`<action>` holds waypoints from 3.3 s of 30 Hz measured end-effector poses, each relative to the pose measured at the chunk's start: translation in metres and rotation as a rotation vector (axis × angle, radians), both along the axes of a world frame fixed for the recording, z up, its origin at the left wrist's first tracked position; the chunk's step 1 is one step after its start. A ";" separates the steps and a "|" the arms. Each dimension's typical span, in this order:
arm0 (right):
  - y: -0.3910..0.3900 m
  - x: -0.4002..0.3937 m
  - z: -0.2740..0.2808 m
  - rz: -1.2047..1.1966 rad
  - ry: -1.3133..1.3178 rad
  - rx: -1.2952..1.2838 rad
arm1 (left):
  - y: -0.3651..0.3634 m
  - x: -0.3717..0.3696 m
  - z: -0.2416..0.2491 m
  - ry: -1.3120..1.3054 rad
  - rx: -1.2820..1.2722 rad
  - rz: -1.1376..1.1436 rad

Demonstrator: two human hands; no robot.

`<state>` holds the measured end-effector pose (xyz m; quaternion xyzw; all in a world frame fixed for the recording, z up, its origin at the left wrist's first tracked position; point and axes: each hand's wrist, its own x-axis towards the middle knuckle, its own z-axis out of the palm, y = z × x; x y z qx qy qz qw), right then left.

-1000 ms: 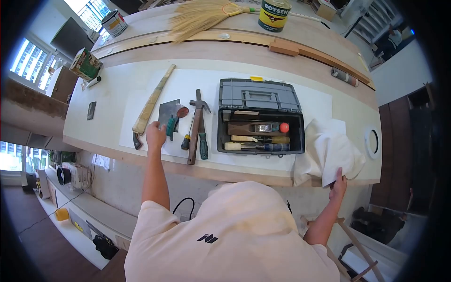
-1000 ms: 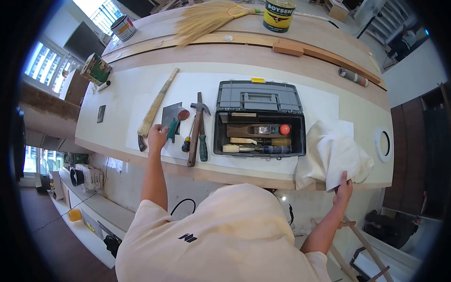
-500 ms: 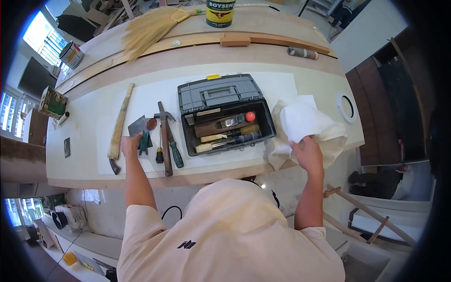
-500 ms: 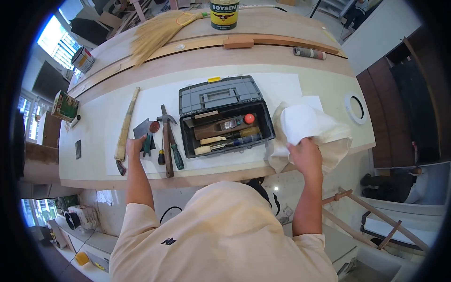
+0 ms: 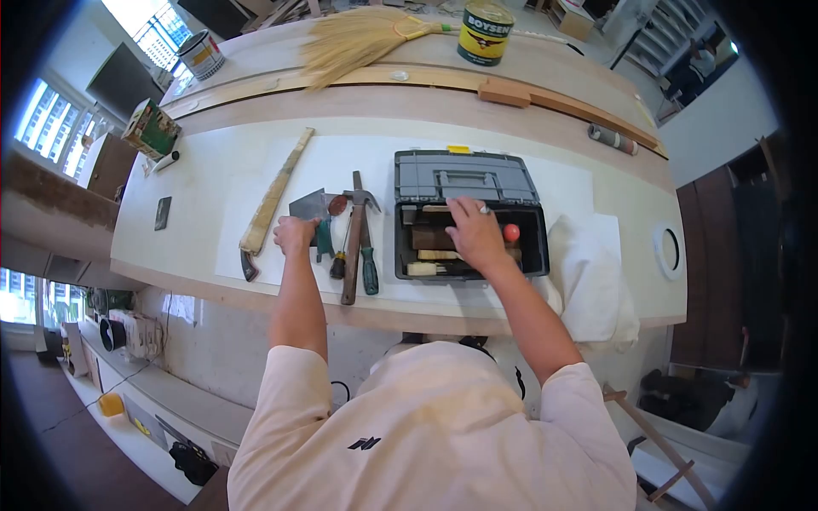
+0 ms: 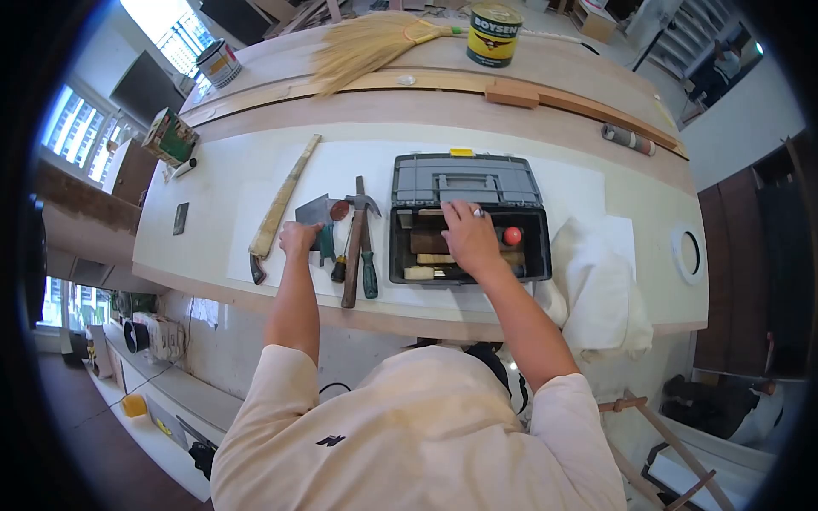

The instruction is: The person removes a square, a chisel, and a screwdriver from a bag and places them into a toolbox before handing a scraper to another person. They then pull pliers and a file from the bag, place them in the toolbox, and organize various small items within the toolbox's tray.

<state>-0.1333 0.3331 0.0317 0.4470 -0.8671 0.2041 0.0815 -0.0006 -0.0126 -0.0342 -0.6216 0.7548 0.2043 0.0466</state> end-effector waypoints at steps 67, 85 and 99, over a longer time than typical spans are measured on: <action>0.128 0.058 0.020 -0.071 -1.023 -0.791 | 0.169 0.089 0.096 1.429 0.617 -0.208; 0.310 0.181 0.063 -0.717 -1.016 -1.364 | 0.420 -0.037 0.117 0.955 1.274 -1.123; 0.664 0.265 -0.022 -1.147 -0.272 -2.269 | 0.563 -0.028 0.108 0.931 1.088 -1.084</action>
